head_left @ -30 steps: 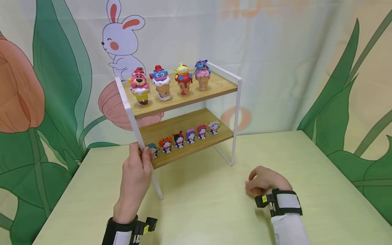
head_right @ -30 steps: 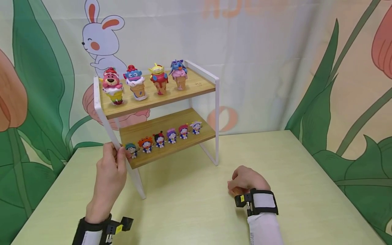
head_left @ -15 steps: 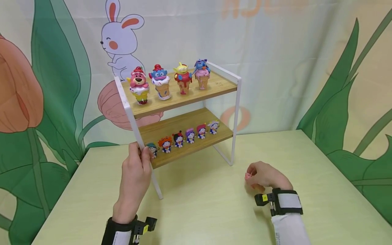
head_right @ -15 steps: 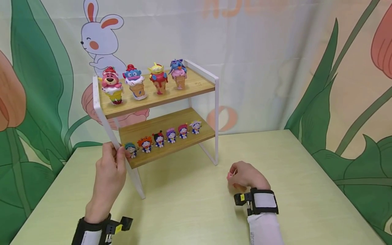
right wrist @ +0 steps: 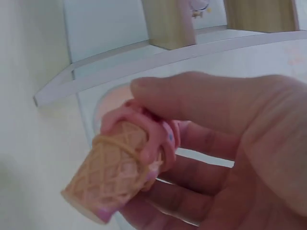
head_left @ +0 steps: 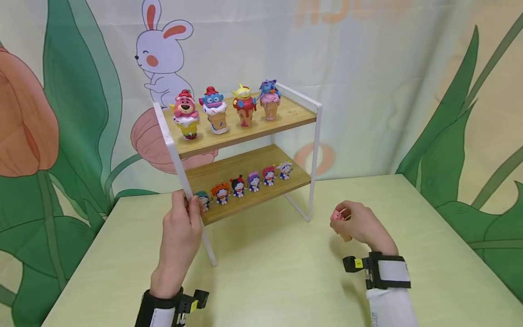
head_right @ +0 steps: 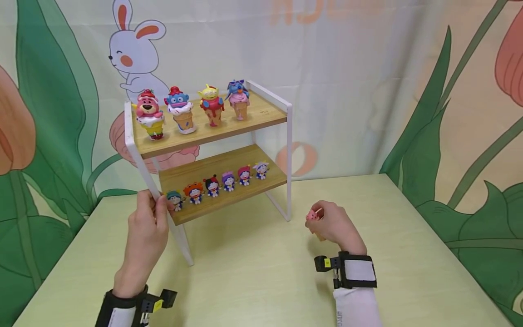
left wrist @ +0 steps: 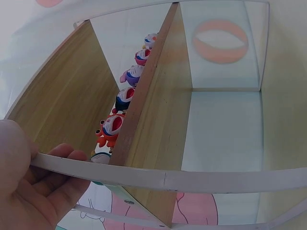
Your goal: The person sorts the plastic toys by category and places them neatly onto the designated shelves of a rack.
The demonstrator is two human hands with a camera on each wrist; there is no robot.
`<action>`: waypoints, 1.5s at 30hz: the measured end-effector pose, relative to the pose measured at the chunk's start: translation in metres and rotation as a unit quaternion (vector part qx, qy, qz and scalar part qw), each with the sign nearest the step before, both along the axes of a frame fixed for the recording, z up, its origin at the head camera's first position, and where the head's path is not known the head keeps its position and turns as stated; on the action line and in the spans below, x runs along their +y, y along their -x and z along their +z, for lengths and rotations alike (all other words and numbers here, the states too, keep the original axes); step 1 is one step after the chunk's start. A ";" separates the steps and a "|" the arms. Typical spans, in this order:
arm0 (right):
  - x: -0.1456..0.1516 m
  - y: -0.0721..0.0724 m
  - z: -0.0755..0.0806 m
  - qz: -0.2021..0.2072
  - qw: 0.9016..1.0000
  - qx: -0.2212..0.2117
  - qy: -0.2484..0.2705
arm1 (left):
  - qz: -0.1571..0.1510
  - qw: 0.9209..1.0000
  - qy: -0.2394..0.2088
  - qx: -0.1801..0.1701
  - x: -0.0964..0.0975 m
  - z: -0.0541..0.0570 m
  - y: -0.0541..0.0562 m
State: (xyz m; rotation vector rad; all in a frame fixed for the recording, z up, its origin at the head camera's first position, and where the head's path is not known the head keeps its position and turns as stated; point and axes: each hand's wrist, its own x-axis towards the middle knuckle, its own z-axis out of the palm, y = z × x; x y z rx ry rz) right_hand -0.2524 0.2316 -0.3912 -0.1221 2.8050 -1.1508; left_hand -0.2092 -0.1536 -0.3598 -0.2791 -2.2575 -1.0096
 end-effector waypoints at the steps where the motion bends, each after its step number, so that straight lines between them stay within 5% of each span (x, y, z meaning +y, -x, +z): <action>1: 0.001 -0.001 0.002 -0.003 1.000 0.010 -0.001 | 0.000 1.000 0.000 0.002 0.000 0.000 0.000; 12: -0.004 -0.006 0.016 -0.046 0.994 0.093 0.018 | -0.006 1.000 0.004 0.002 0.000 0.005 0.001; 32: -0.016 -0.016 0.030 -0.079 0.981 0.169 0.049 | -0.003 1.000 -0.003 -0.001 -0.003 0.003 -0.003; 40: -0.014 -0.024 0.044 -0.096 0.966 0.234 0.058 | -0.012 1.000 -0.011 0.007 -0.001 0.001 0.000; 45: -0.017 -0.030 0.069 -0.098 0.950 0.289 0.064 | -0.011 1.000 -0.008 0.008 -0.001 0.001 0.000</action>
